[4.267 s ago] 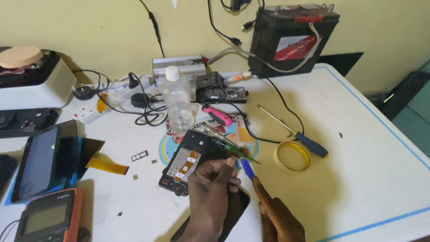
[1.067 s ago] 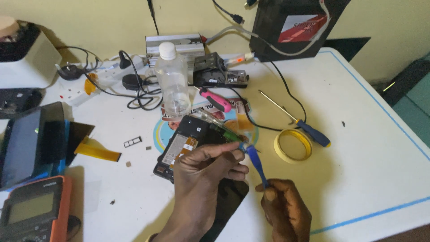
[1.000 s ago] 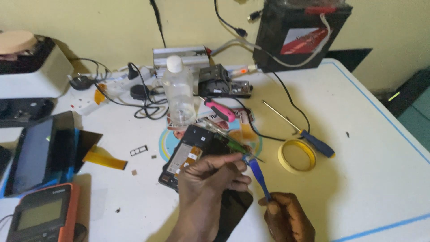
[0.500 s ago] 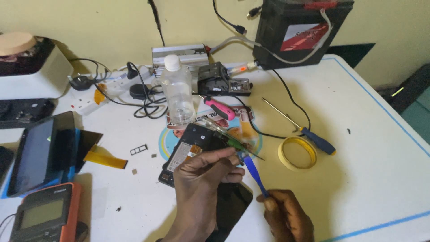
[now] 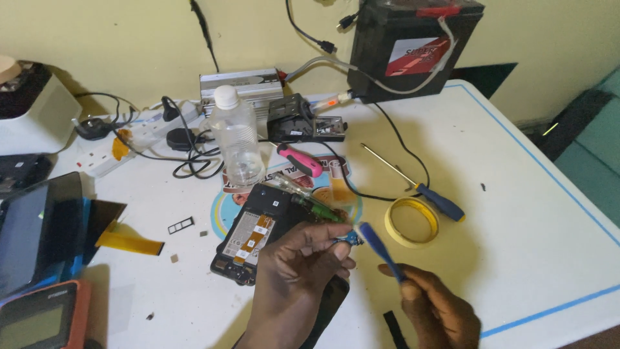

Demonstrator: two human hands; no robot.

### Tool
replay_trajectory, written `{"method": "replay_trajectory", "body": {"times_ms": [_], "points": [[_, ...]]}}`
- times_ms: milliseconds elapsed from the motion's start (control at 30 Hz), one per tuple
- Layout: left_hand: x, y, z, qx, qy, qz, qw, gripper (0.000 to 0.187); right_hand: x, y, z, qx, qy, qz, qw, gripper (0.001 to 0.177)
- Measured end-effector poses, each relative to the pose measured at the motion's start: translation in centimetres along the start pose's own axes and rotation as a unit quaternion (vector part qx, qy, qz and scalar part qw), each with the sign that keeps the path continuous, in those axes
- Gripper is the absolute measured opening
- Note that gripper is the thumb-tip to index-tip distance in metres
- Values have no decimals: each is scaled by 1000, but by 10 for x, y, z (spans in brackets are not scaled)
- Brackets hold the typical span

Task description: Cleaning a small electronic circuit board with a toothbrush and cleaning solution at a repair bench.

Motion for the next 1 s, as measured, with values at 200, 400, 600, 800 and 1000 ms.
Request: {"method": "replay_trajectory", "body": {"times_ms": [200,400,600,800,1000], "points": [[-3,13,-4,16,53,-45,997,17,1,-12,-6,-45,-10,-30,998,39],[-15,9,2,-11,72,-43,996,11,3,-14,-14,-89,75,-6,993,39],[15,20,-13,18,19,-47,999,24,39,18,-49,-9,33,6,999,31],[7,7,-8,-31,26,-118,992,18,24,20,-53,-72,89,5,993,38],[-24,14,-1,-29,89,-51,994,12,-5,-8,-50,-161,188,55,967,28]]}}
Point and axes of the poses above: each hand's wrist, its own z-axis away from the middle knuckle, its own y-axis out of the back of the hand, x = y × z, the point moved 7 cm from there along -z, towards the middle knuckle, and after that the axes turned 15 degrees about z, right-handed, at the moved point
